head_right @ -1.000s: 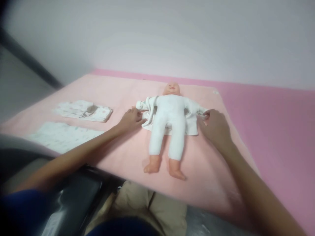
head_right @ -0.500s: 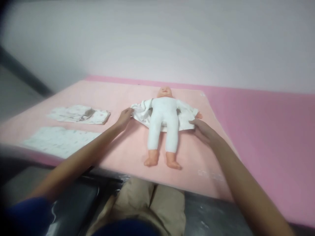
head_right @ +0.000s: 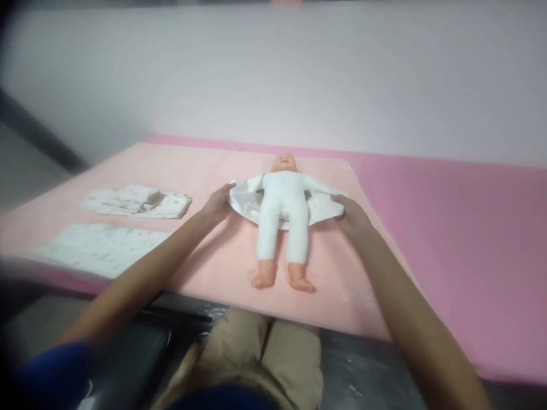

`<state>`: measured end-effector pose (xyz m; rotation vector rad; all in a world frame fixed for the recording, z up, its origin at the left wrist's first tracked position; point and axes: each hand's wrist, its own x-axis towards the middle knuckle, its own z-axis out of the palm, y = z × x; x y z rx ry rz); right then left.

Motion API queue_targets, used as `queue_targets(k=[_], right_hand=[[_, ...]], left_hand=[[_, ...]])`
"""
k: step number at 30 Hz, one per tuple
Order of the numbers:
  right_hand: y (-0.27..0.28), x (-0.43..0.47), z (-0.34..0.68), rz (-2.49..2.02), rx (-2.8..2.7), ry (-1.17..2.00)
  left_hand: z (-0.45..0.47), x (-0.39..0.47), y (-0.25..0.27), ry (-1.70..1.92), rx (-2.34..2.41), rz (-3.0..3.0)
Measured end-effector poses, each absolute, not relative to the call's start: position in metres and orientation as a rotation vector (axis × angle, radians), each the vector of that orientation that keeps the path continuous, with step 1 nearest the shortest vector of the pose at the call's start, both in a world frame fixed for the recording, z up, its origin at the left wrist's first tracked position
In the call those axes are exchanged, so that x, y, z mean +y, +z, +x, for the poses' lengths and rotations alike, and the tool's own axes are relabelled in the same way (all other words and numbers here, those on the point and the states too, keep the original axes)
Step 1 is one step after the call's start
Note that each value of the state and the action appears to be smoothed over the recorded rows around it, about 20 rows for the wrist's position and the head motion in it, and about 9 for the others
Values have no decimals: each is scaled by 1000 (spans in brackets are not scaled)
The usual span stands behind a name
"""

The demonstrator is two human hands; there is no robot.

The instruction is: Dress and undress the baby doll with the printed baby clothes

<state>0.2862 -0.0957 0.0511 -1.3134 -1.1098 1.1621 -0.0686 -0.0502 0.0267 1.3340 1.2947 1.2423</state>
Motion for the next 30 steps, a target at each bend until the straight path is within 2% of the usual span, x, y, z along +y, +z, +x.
queue_targets(k=[3,7,16,19,22,24,27,30], right_hand=[[62,-89,256,-1346,-1306,771],[60,-101,219,-1222,-1991,423],[26,-113,227,-1205,-2145,176],[36,-117,228,-1152,-2282,224],[45,-122,236,-1147,-2212,490],[47,-117,245,-1276,-1971,642],[46,-88,256,-1608,-1634,685],[51,-46,259,-1808,-1543,815]], left_hand=[[-36,-55,40,1362,1169,1490],[-8,-81,40,1088,1031,2189],[-28,-97,21,922,1123,2578],[-24,-89,24,763,1080,2753],[-25,-89,23,720,1034,2790],[-26,-91,21,749,1052,2774],[-23,-94,21,796,1117,2747],[-17,-95,26,836,1168,2729]])
